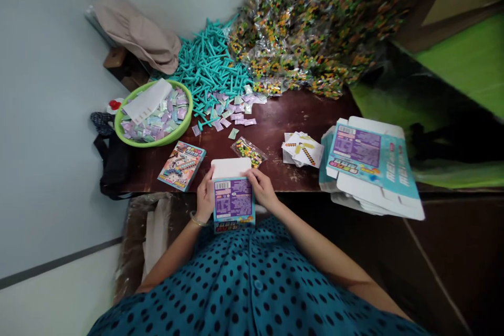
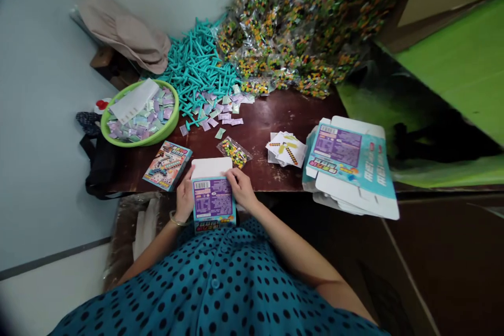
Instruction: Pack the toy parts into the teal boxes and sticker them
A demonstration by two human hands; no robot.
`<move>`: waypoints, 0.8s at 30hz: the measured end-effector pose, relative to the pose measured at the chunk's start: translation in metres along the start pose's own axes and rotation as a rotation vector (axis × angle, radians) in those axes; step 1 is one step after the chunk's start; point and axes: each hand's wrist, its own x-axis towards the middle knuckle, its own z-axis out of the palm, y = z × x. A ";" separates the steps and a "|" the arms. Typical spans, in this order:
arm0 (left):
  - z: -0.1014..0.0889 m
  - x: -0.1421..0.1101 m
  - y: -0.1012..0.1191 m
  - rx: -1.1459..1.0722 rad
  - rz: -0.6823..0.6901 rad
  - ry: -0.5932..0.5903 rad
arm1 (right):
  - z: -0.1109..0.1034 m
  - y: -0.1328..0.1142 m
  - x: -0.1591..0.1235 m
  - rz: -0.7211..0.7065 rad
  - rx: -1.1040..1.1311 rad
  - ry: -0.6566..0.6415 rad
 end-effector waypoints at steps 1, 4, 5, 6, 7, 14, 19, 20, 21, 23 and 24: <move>0.001 -0.004 0.000 -0.005 -0.022 0.020 | -0.006 0.000 0.004 0.050 0.022 -0.095; 0.008 -0.007 0.007 -0.094 -0.127 0.036 | -0.028 -0.005 0.025 0.063 0.035 -0.352; 0.011 -0.006 0.010 -0.183 -0.172 0.050 | -0.033 -0.007 0.034 0.021 0.005 -0.368; 0.015 -0.003 0.012 -0.295 -0.226 0.068 | -0.038 -0.009 0.043 -0.025 -0.037 -0.358; 0.018 0.000 0.015 -0.418 -0.288 0.078 | -0.040 -0.011 0.053 -0.066 -0.083 -0.347; 0.023 0.018 0.009 -0.819 -0.773 -0.160 | -0.030 -0.018 0.064 -0.227 -0.196 -0.584; 0.032 0.012 0.009 -0.743 -0.677 -0.128 | -0.033 -0.018 0.054 0.166 0.040 -0.617; 0.035 0.010 0.011 -0.735 -0.658 -0.125 | -0.035 -0.018 0.056 0.210 0.040 -0.634; 0.037 0.008 0.012 -0.734 -0.628 -0.119 | -0.038 -0.018 0.058 0.218 0.027 -0.645; 0.039 0.003 0.015 -0.728 -0.508 -0.078 | -0.044 -0.021 0.061 0.151 -0.004 -0.695; 0.039 0.000 0.016 -0.704 -0.418 -0.055 | -0.048 -0.023 0.062 0.095 -0.014 -0.739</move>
